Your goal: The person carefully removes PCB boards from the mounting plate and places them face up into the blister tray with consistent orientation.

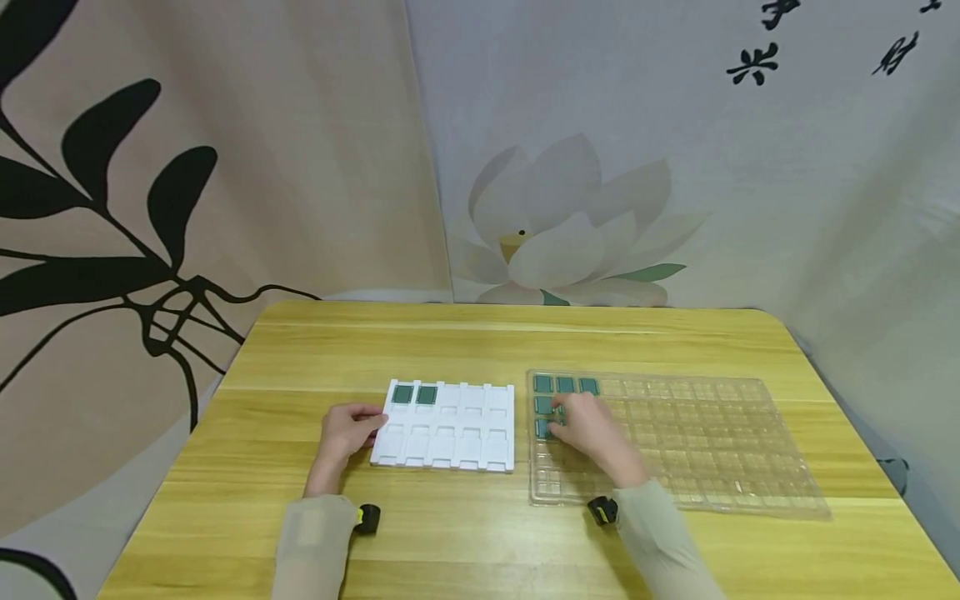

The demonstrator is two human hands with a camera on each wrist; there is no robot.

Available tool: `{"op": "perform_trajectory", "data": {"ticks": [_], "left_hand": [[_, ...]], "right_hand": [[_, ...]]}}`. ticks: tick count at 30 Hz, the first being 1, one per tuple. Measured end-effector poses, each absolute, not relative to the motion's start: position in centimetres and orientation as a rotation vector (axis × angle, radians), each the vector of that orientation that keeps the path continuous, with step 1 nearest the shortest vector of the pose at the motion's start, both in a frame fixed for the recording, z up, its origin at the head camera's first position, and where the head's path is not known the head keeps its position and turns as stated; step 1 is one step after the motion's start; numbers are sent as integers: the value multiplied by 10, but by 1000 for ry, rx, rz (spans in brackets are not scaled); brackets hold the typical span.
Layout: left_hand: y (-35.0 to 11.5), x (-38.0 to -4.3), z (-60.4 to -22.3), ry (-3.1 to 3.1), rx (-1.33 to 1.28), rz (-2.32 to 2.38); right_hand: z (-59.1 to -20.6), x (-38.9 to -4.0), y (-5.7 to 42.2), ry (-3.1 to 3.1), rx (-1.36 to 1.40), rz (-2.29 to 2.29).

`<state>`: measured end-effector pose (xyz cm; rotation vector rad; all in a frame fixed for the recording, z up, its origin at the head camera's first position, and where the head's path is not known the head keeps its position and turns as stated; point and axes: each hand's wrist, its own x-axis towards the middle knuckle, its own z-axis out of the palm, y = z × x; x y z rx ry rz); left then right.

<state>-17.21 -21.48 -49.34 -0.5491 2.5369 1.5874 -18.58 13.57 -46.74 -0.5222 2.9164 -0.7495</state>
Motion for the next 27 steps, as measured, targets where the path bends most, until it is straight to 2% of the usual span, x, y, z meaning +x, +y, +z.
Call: {"op": "perform_trajectory", "data": {"ticks": [27], "left_hand": [[-216, -173, -496, 2537, -548, 1601]], "right_hand": [[-458, -211, 53, 2836, -761, -803]]}}
